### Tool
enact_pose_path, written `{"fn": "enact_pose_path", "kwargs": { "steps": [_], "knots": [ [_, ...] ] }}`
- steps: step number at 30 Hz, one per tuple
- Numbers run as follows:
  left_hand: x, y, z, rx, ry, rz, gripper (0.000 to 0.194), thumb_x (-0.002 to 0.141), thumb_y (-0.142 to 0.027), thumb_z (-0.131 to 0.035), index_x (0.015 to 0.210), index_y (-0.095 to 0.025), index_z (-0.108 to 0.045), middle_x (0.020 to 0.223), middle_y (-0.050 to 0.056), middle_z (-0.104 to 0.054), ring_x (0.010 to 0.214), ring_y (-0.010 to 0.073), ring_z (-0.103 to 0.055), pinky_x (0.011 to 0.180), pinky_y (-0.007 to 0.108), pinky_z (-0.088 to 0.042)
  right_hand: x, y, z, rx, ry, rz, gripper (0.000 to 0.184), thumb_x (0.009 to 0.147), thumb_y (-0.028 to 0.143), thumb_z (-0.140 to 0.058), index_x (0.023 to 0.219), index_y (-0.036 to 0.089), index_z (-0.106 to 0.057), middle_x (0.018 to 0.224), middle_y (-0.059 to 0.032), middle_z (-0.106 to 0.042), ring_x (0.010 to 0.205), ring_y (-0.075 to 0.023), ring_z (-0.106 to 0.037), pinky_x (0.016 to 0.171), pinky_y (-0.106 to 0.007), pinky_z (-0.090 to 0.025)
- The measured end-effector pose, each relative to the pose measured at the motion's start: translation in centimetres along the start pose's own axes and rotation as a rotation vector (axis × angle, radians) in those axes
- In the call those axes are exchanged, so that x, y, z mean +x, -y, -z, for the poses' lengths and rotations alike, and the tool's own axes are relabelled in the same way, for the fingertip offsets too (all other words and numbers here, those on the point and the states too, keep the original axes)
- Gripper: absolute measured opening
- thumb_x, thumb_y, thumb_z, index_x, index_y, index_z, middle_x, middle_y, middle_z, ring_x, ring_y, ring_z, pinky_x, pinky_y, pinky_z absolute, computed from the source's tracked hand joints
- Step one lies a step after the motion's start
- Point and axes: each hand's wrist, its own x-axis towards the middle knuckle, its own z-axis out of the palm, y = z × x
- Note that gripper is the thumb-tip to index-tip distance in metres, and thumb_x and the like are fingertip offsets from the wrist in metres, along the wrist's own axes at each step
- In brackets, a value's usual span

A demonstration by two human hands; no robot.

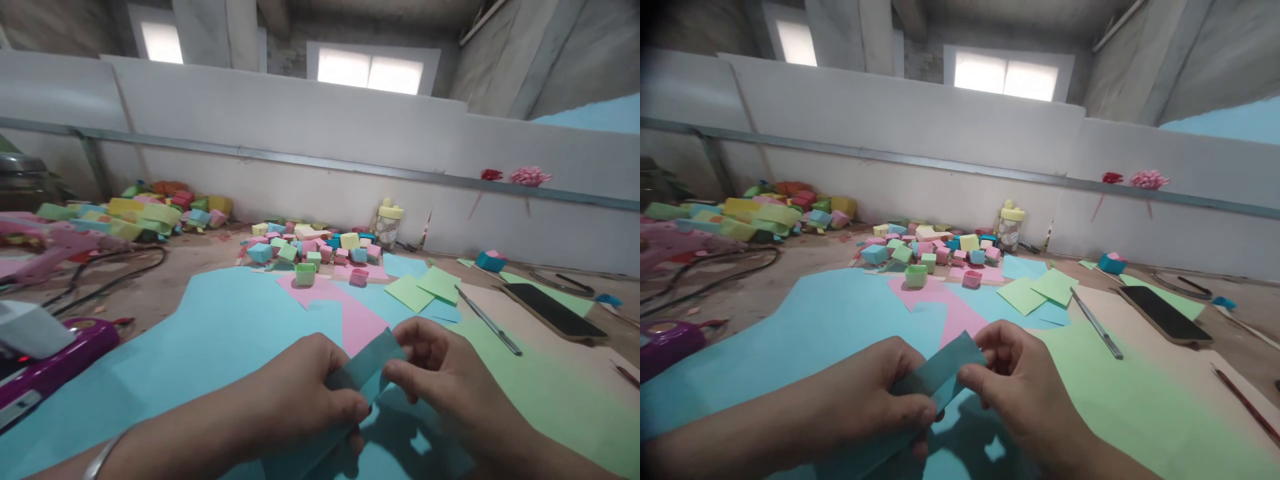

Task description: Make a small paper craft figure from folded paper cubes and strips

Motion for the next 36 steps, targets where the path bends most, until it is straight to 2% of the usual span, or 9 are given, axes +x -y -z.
{"fn": "enact_pose_path", "kwargs": {
  "steps": [6, 11, 16, 20, 24, 28, 32, 36],
  "knots": [
    [-0.3, -0.6, 0.1, 0.117, -0.019, 0.017, 0.016, 0.065, -0.025, -0.052, 0.061, -0.017, -0.066, 0.063, 0.002, -0.070, 0.053, 0.0134, -0.058, 0.048, 0.019, -0.042, 0.2, 0.4, 0.2, 0.007, 0.058, -0.072, 0.009, 0.067, 0.011, -0.062, 0.063, 0.017, -0.056, 0.048, 0.0078, -0.049, 0.045, -0.0045, -0.046, 0.044, -0.015, -0.037],
    [-0.2, -0.6, 0.3, 0.190, -0.061, 0.014, 0.019, 0.066, -0.024, -0.050, 0.060, -0.016, -0.066, 0.063, 0.002, -0.070, 0.053, 0.0129, -0.058, 0.046, 0.018, -0.041, 0.4, 0.0, 0.6, 0.053, 0.174, -0.090, 0.007, 0.075, 0.017, -0.058, 0.070, 0.016, -0.062, 0.051, 0.0034, -0.059, 0.049, -0.0070, -0.052, 0.050, -0.017, -0.039],
    [-0.1, -0.6, 0.5, 0.149, -0.020, 0.055, 0.018, 0.065, -0.027, -0.052, 0.060, -0.016, -0.065, 0.061, 0.002, -0.069, 0.046, 0.0104, -0.053, 0.041, 0.017, -0.038, 0.4, 0.2, 1.0, 0.015, 0.222, -0.069, 0.009, 0.078, 0.016, -0.055, 0.072, 0.016, -0.061, 0.050, 0.0026, -0.059, 0.047, -0.0067, -0.050, 0.049, -0.017, -0.038],
    [-0.1, -0.5, 0.5, 0.115, 0.030, 0.074, 0.016, 0.064, -0.023, -0.051, 0.058, -0.016, -0.064, 0.059, 0.001, -0.067, 0.048, 0.0105, -0.054, 0.044, 0.017, -0.040, 0.3, 0.7, 1.1, -0.109, 0.271, -0.035, 0.012, 0.075, 0.011, -0.053, 0.067, 0.015, -0.060, 0.055, 0.0023, -0.058, 0.052, -0.0078, -0.053, 0.050, -0.018, -0.039],
    [-0.3, -0.4, 0.6, 0.137, 0.057, 0.073, 0.017, 0.064, -0.023, -0.050, 0.058, -0.017, -0.065, 0.059, 0.000, -0.067, 0.048, 0.0105, -0.054, 0.045, 0.018, -0.040, 0.2, 0.8, 0.9, -0.188, 0.253, -0.022, 0.010, 0.068, 0.007, -0.052, 0.066, 0.016, -0.056, 0.057, 0.0042, -0.053, 0.052, -0.0077, -0.046, 0.047, -0.019, -0.034],
    [-0.6, -0.6, 1.3, 0.256, 0.054, 0.102, 0.018, 0.062, -0.027, -0.052, 0.061, -0.018, -0.068, 0.062, 0.002, -0.069, 0.050, 0.0131, -0.056, 0.043, 0.019, -0.038, 0.2, 0.7, 0.8, -0.191, 0.263, -0.031, 0.009, 0.067, 0.008, -0.052, 0.070, 0.016, -0.054, 0.058, 0.0044, -0.051, 0.052, -0.0082, -0.043, 0.047, -0.021, -0.031],
    [-0.7, -0.6, 2.0, 0.316, 0.097, 0.061, 0.022, 0.065, -0.031, -0.053, 0.069, -0.020, -0.071, 0.066, 0.002, -0.070, 0.049, 0.0134, -0.054, 0.042, 0.020, -0.037, 0.2, 0.6, 1.0, -0.207, 0.253, -0.041, 0.008, 0.069, 0.009, -0.051, 0.068, 0.017, -0.052, 0.057, 0.0039, -0.053, 0.051, -0.0082, -0.043, 0.047, -0.020, -0.031],
    [-0.7, -0.3, 2.2, 0.339, 0.086, -0.001, 0.020, 0.066, -0.027, -0.051, 0.067, -0.019, -0.070, 0.064, 0.000, -0.067, 0.049, 0.0113, -0.050, 0.044, 0.019, -0.036, 0.2, 0.5, 1.2, -0.258, 0.248, -0.036, 0.010, 0.068, 0.009, -0.051, 0.073, 0.017, -0.054, 0.056, 0.0047, -0.051, 0.051, -0.0082, -0.041, 0.046, -0.021, -0.030]
  ]
}}
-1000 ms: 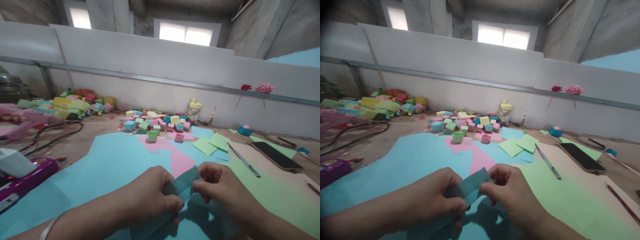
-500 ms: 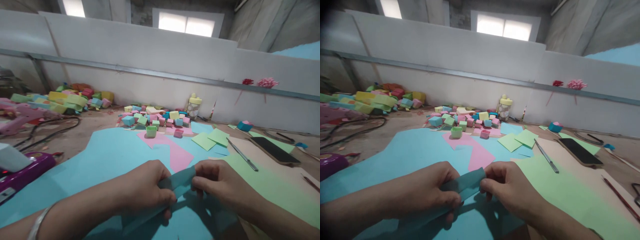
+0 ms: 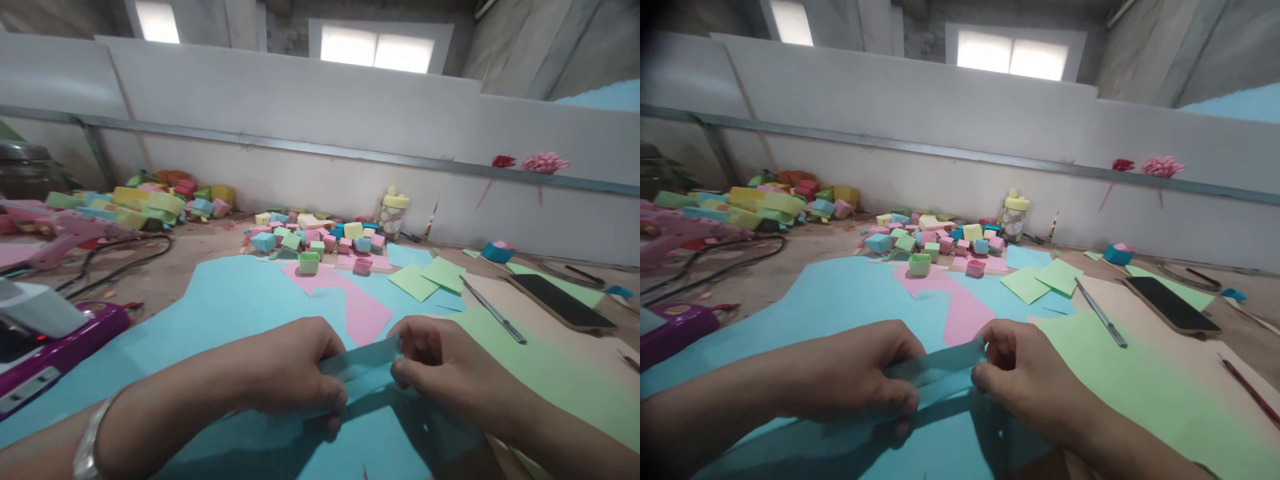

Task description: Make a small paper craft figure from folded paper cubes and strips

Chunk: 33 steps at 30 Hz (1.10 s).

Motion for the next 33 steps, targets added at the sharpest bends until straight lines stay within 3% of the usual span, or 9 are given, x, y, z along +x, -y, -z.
{"fn": "enact_pose_path", "kwargs": {
  "steps": [5, 8, 10, 13, 17, 20, 24, 27, 33],
  "knots": [
    [-0.2, -0.3, 0.8, 0.152, -0.093, -0.027, 0.015, 0.066, -0.028, -0.054, 0.065, -0.018, -0.065, 0.058, -0.002, -0.058, 0.056, 0.0139, -0.051, 0.049, 0.020, -0.037, -0.1, -0.4, -0.2, -0.247, -0.079, 0.025, 0.037, 0.066, 0.008, -0.050, 0.101, 0.021, -0.052, 0.050, 0.0093, -0.041, 0.048, -0.0092, -0.038, 0.045, -0.021, -0.028],
    [-0.3, -0.7, 1.1, 0.324, -0.214, -0.038, 0.022, 0.065, -0.030, -0.060, 0.084, -0.021, -0.066, 0.076, 0.000, -0.063, 0.072, 0.0193, -0.055, 0.060, 0.025, -0.040, -0.3, -1.0, -0.6, -0.421, -0.114, 0.086, 0.059, 0.066, 0.007, -0.048, 0.121, 0.027, -0.036, 0.051, 0.0107, -0.041, 0.048, -0.0100, -0.038, 0.047, -0.020, -0.030],
    [-0.5, -0.7, 0.7, 0.411, -0.278, -0.006, 0.038, 0.065, -0.027, -0.062, 0.103, -0.025, -0.061, 0.092, 0.003, -0.063, 0.087, 0.0244, -0.055, 0.072, 0.031, -0.040, -0.5, -1.6, -1.0, -0.561, -0.114, 0.146, 0.051, 0.065, 0.007, -0.047, 0.111, 0.028, -0.042, 0.052, 0.0101, -0.040, 0.047, -0.0098, -0.036, 0.047, -0.020, -0.029],
    [-1.1, -0.2, -0.9, 0.556, -0.397, -0.011, 0.051, 0.066, -0.021, -0.061, 0.117, -0.023, -0.051, 0.103, 0.008, -0.059, 0.096, 0.0278, -0.051, 0.079, 0.038, -0.038, -0.5, -2.3, -1.5, -0.777, -0.082, 0.219, 0.018, 0.063, 0.006, -0.045, 0.071, 0.023, -0.044, 0.053, 0.0075, -0.037, 0.048, -0.0095, -0.030, 0.044, -0.021, -0.022],
    [-2.2, 1.0, -3.1, 0.711, -0.620, -0.087, 0.033, 0.069, -0.013, -0.057, 0.100, -0.021, -0.058, 0.108, 0.008, -0.052, 0.096, 0.0260, -0.046, 0.078, 0.038, -0.037, -0.4, -2.6, -1.8, -0.849, -0.061, 0.232, 0.016, 0.065, 0.005, -0.042, 0.064, 0.021, -0.042, 0.054, 0.0062, -0.043, 0.049, -0.0095, -0.032, 0.046, -0.021, -0.021],
    [-2.5, 1.8, -3.9, 0.669, -0.599, -0.084, 0.011, 0.076, -0.017, -0.049, 0.075, -0.021, -0.060, 0.091, 0.004, -0.054, 0.084, 0.0214, -0.048, 0.069, 0.033, -0.037, -0.3, -2.4, -1.8, -0.826, -0.062, 0.226, 0.018, 0.067, 0.004, -0.041, 0.069, 0.022, -0.047, 0.058, 0.0056, -0.049, 0.051, -0.0095, -0.038, 0.048, -0.021, -0.024],
    [-2.0, 2.6, -3.8, 0.528, -0.522, -0.055, 0.019, 0.082, -0.028, -0.045, 0.069, -0.020, -0.057, 0.074, 0.000, -0.054, 0.072, 0.0172, -0.049, 0.063, 0.029, -0.035, -0.5, -2.0, -1.4, -0.912, -0.036, 0.235, 0.018, 0.066, 0.005, -0.042, 0.066, 0.022, -0.047, 0.053, 0.0062, -0.045, 0.048, -0.0090, -0.034, 0.046, -0.022, -0.020],
    [-1.6, 2.8, -3.6, 0.484, -0.526, -0.023, 0.017, 0.081, -0.028, -0.046, 0.070, -0.021, -0.056, 0.072, -0.001, -0.056, 0.069, 0.0161, -0.048, 0.061, 0.027, -0.033, -0.8, -1.9, -1.2, -1.065, -0.056, 0.398, 0.016, 0.065, 0.006, -0.045, 0.058, 0.020, -0.044, 0.050, 0.0046, -0.041, 0.046, -0.0103, -0.030, 0.046, -0.025, -0.014],
    [-1.2, 3.0, -3.4, 0.416, -0.539, -0.008, 0.011, 0.076, -0.027, -0.049, 0.069, -0.021, -0.055, 0.069, -0.003, -0.058, 0.065, 0.0140, -0.049, 0.057, 0.024, -0.031, -0.6, -2.0, -1.5, -1.130, -0.189, 0.954, 0.016, 0.059, 0.005, -0.049, 0.053, 0.019, -0.043, 0.057, -0.0001, -0.048, 0.049, -0.0134, -0.037, 0.046, -0.028, -0.016]
  ]
}}
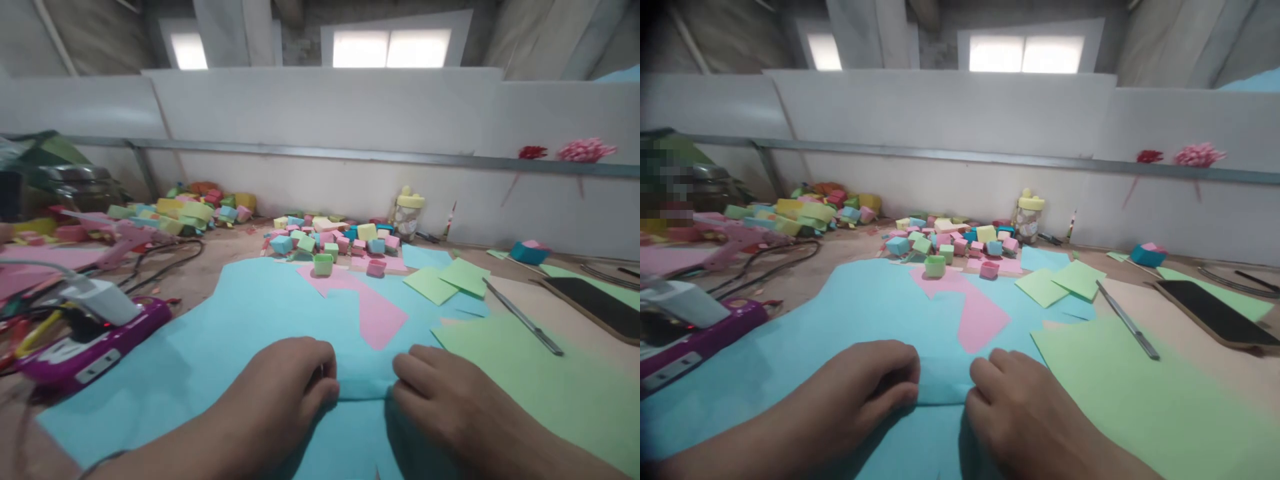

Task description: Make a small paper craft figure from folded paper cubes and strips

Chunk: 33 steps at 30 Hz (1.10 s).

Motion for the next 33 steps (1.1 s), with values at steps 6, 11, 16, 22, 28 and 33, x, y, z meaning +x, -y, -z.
{"fn": "enact_pose_path", "kwargs": {
  "steps": [6, 11, 16, 22, 28, 33],
  "knots": [
    [0.5, -0.3, 0.2, 0.033, 0.008, 0.018, 0.010, 0.075, -0.027, -0.050, 0.067, -0.022, -0.054, 0.067, -0.003, -0.058, 0.063, 0.0137, -0.048, 0.055, 0.024, -0.028, 0.1, 0.5, 0.2, -0.082, 0.029, 0.065, 0.018, 0.066, 0.014, -0.050, 0.082, 0.019, -0.055, 0.056, 0.0000, -0.053, 0.046, -0.0169, -0.045, 0.042, -0.028, -0.019],
    [0.6, -0.6, 0.5, 0.082, 0.032, 0.052, 0.010, 0.071, -0.026, -0.051, 0.064, -0.021, -0.049, 0.059, -0.004, -0.053, 0.055, 0.0128, -0.044, 0.051, 0.024, -0.023, 0.1, 1.1, 0.2, -0.092, -0.009, 0.061, 0.012, 0.079, 0.013, -0.047, 0.085, 0.017, -0.055, 0.054, 0.0018, -0.052, 0.043, -0.0167, -0.045, 0.039, -0.030, -0.020],
    [0.7, -0.6, 0.5, 0.171, 0.040, 0.038, 0.013, 0.074, -0.030, -0.050, 0.065, -0.021, -0.048, 0.061, -0.004, -0.053, 0.055, 0.0131, -0.044, 0.050, 0.025, -0.021, 0.0, 1.3, 0.0, -0.070, 0.043, 0.000, 0.012, 0.075, 0.018, -0.056, 0.087, 0.018, -0.056, 0.056, 0.0028, -0.051, 0.045, -0.0160, -0.047, 0.039, -0.030, -0.022],
    [-0.2, -0.3, -0.2, 0.185, 0.003, 0.029, 0.015, 0.079, -0.031, -0.047, 0.068, -0.021, -0.045, 0.068, -0.002, -0.054, 0.063, 0.0155, -0.046, 0.055, 0.026, -0.028, -0.3, 1.7, -0.2, -0.014, 0.129, -0.070, 0.018, 0.076, 0.024, -0.057, 0.093, 0.021, -0.056, 0.058, 0.0034, -0.051, 0.047, -0.0156, -0.047, 0.041, -0.030, -0.025],
    [-0.3, 0.2, 0.1, 0.090, -0.007, 0.058, 0.009, 0.077, -0.030, -0.049, 0.073, -0.022, -0.047, 0.069, -0.003, -0.056, 0.061, 0.0144, -0.046, 0.054, 0.025, -0.028, 0.0, 1.6, 0.8, 0.053, 0.150, -0.054, 0.021, 0.072, 0.039, -0.058, 0.078, 0.019, -0.056, 0.060, -0.0005, -0.055, 0.050, -0.0162, -0.050, 0.042, -0.029, -0.030],
    [0.3, -0.7, 1.4, 0.120, 0.089, 0.073, 0.011, 0.071, -0.025, -0.052, 0.062, -0.021, -0.047, 0.059, -0.004, -0.052, 0.055, 0.0131, -0.044, 0.050, 0.023, -0.026, -0.6, 1.7, 1.1, 0.212, 0.357, -0.312, 0.030, 0.066, 0.047, -0.063, 0.072, 0.019, -0.054, 0.065, 0.0004, -0.055, 0.048, -0.0124, -0.048, 0.041, -0.026, -0.032]
  ]
}}
